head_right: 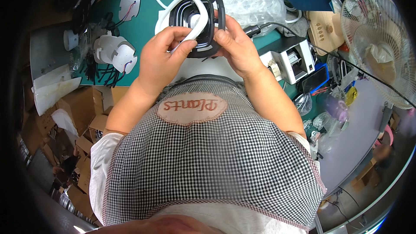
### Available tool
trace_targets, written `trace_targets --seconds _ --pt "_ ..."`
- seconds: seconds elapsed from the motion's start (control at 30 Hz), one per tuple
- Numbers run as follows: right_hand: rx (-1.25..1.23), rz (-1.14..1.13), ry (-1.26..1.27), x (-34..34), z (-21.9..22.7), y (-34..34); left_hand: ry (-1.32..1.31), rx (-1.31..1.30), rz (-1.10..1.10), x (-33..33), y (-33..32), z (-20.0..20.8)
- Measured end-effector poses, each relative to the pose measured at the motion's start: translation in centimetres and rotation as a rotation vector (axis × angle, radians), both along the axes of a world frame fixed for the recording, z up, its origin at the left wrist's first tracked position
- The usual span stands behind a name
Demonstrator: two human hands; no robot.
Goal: The person assembles lamp components by fitting rubber rings into plastic frames by hand and placing the assembled parts into a container.
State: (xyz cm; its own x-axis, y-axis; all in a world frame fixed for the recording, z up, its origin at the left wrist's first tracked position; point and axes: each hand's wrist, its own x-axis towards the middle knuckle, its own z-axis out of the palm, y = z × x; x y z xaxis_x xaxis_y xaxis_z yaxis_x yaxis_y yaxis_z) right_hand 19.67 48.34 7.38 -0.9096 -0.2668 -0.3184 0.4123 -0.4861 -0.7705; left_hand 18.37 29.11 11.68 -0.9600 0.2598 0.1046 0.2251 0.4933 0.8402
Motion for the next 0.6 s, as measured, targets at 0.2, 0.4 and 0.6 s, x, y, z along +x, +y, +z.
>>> trace_targets --seconds 0.2,0.4,0.6 --pt "0.041 0.013 0.028 0.4 -0.5 0.0 -0.695 0.566 0.013 -1.0 0.4 -0.2" --pt "0.038 0.072 0.1 0.4 -0.3 -0.4 -0.832 0.642 -0.028 -2.5 0.0 -1.2" --pt "0.046 0.067 0.181 0.7 -0.5 -0.7 -0.755 0.531 0.0 -2.3 1.4 -1.1"
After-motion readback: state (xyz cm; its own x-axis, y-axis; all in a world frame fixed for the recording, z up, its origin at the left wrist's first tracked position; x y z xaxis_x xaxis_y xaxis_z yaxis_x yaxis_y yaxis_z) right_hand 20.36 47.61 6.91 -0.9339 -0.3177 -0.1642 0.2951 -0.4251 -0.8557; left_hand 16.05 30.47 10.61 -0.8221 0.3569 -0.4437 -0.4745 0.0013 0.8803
